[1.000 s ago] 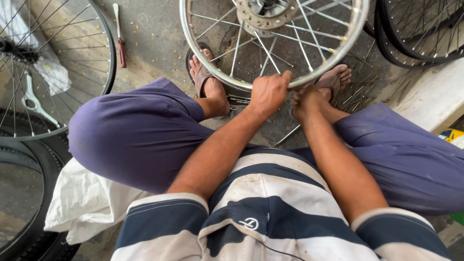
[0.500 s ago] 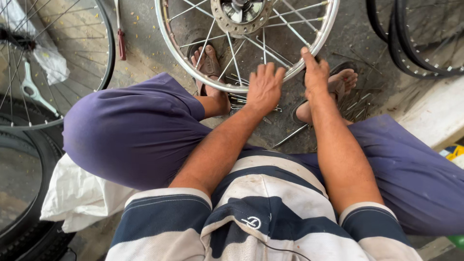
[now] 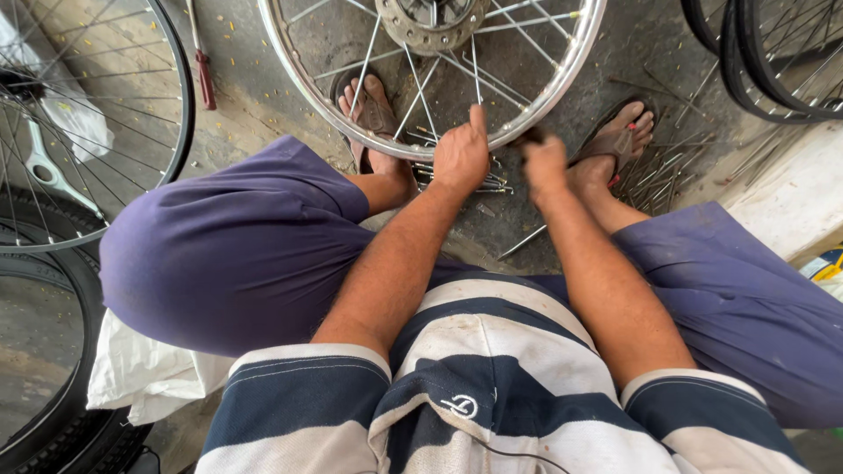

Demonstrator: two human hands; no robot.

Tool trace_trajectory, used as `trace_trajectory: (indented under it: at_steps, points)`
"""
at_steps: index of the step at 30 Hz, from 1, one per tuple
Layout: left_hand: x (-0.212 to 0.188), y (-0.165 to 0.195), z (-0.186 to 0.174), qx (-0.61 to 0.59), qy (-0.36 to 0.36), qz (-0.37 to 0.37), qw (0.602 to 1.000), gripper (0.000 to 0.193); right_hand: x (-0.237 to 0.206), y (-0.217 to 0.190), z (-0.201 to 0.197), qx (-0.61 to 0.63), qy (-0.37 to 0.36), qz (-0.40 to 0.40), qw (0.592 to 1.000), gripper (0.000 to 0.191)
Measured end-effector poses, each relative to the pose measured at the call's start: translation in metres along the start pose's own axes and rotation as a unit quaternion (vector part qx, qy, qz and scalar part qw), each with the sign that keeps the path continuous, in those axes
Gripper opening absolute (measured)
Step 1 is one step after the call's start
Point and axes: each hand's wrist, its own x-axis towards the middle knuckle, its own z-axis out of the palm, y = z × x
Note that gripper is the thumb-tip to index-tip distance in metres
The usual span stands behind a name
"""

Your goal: The person sits on the floor with a spoked wheel rim across their lap and uses a spoke wrench to turn spoke nipples around the rim, working around the wheel and rotating it to reach different spokes while adjusting spoke tension.

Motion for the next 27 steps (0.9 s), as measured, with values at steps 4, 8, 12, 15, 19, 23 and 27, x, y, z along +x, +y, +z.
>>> trace_trajectory:
  at_steps: [4,8,12,15,19,23,27]
  points:
    - [0.005,0.0,-0.005,-0.007,-0.036,0.004,0.999,0.061,-0.014,0.028,0.023,0.061,-0.105,-0.061,0.991,0.022]
    - [0.017,0.002,-0.016,-0.06,-0.107,-0.019,0.992,0.085,-0.021,0.028,0.024,-0.053,-0.028,-0.056,0.997,0.015]
    - [0.03,-0.003,-0.023,-0.172,-0.096,-0.133,0.971,0.068,-0.025,0.02,0.024,-0.192,-0.006,-0.084,0.978,0.015]
    - [0.033,-0.003,-0.02,-0.144,-0.096,-0.15,0.973,0.049,-0.023,0.023,0.033,-0.096,0.007,-0.076,0.992,0.014]
    - [0.035,-0.003,-0.016,-0.137,-0.076,-0.146,0.977,0.041,-0.022,0.029,0.038,-0.017,0.011,-0.122,0.992,0.014]
    - [0.038,-0.003,-0.02,-0.142,-0.073,-0.157,0.975,0.04,-0.024,0.029,0.04,-0.145,0.028,-0.129,0.981,0.012]
    - [0.041,-0.001,-0.024,-0.148,-0.082,-0.178,0.969,0.039,-0.023,0.026,0.045,0.014,0.013,-0.105,0.994,0.012]
